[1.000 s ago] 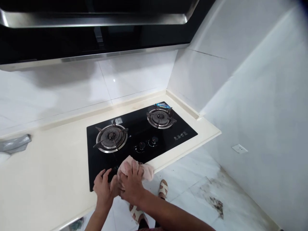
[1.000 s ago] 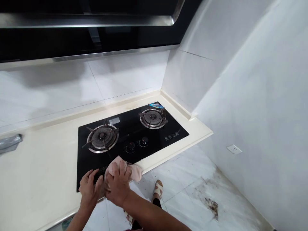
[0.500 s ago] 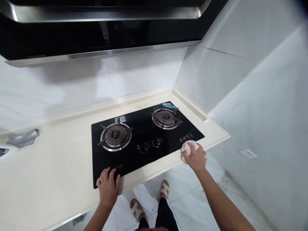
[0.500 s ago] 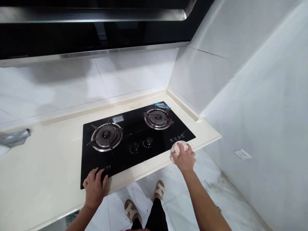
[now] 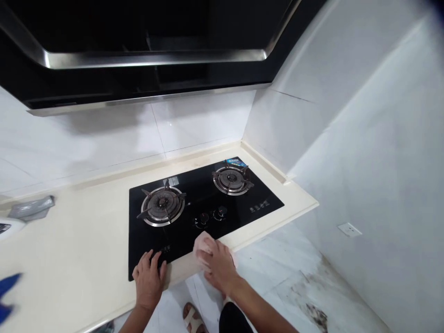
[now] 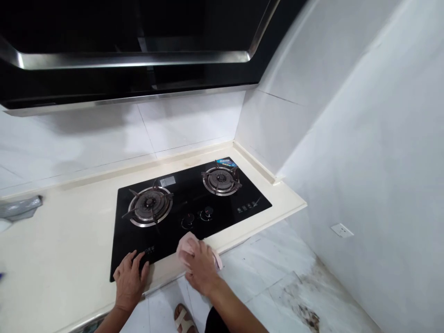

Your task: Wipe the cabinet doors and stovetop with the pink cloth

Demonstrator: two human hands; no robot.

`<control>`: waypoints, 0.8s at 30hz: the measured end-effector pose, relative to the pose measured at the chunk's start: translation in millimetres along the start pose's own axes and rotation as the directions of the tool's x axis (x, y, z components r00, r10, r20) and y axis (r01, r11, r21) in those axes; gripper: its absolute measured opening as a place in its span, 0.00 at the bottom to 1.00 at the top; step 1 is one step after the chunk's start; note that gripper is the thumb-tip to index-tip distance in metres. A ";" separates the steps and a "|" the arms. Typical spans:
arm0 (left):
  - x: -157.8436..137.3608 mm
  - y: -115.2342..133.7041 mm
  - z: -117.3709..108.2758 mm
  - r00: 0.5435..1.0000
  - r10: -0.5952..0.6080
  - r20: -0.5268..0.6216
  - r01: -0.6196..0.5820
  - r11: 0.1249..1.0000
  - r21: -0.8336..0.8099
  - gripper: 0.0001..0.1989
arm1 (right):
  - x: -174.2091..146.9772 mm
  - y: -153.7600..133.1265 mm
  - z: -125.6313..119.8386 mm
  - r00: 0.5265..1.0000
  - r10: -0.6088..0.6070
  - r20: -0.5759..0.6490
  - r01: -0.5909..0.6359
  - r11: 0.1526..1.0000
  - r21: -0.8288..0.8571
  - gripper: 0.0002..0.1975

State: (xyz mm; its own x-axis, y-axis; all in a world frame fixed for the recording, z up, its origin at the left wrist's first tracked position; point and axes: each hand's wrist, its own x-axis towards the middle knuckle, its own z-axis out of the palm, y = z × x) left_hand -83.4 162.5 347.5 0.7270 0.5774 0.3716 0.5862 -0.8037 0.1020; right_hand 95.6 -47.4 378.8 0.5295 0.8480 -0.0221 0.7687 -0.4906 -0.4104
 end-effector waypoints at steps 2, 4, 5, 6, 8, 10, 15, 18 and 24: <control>-0.2 -0.3 -0.3 1.000 -0.001 -0.010 0.001 1.000 0.013 0.18 | -5.6 51.7 -13.3 0.989 0.115 -0.092 -0.119 0.992 -0.036 0.30; 0.0 -0.2 -0.4 1.000 -0.001 -0.019 0.001 1.000 0.020 0.18 | -11.2 110.8 -27.6 0.932 0.280 -0.230 -0.292 0.956 -0.018 0.28; 0.2 -0.1 -0.5 1.000 -0.002 -0.019 0.003 1.000 0.022 0.18 | -13.1 139.6 -35.1 0.893 0.359 -0.271 -0.368 0.930 0.017 0.28; 0.3 0.0 -0.6 1.000 -0.005 -0.017 0.006 1.000 0.022 0.18 | -14.3 166.2 -43.2 0.854 0.432 -0.291 -0.434 0.899 0.062 0.28; 0.4 -0.1 -0.4 1.000 -0.019 -0.013 0.020 1.000 0.021 0.18 | -13.9 210.2 -60.4 0.807 0.512 -0.295 -0.501 0.857 0.119 0.27; 0.2 -0.7 0.2 0.999 -0.036 -0.016 0.036 0.999 0.019 0.17 | -10.4 240.9 -78.6 0.800 0.526 -0.288 -0.507 0.850 0.145 0.27; -1.2 -1.0 0.1 0.999 -0.044 -0.018 0.044 0.999 0.009 0.16 | 14.0 279.7 -114.1 0.815 0.477 -0.330 -0.433 0.879 0.201 0.31; -2.2 2.2 -4.6 0.999 -0.046 -0.003 0.046 0.999 0.006 0.16 | 37.6 281.4 -115.0 0.794 0.512 -0.327 -0.469 0.859 0.207 0.32; -4.9 15.5 -18.8 0.995 -0.093 0.045 0.094 0.995 -0.021 0.16 | 34.2 217.4 -54.2 0.861 0.331 -0.386 -0.397 0.912 -0.106 0.28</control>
State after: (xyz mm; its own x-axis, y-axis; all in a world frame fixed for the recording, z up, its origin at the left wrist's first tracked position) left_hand -84.6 144.6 364.7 0.6845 0.6557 0.3186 0.6445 -0.7486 0.1558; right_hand 300.3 -135.9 338.2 0.8487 0.4910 0.1967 0.5283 -0.8053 -0.2691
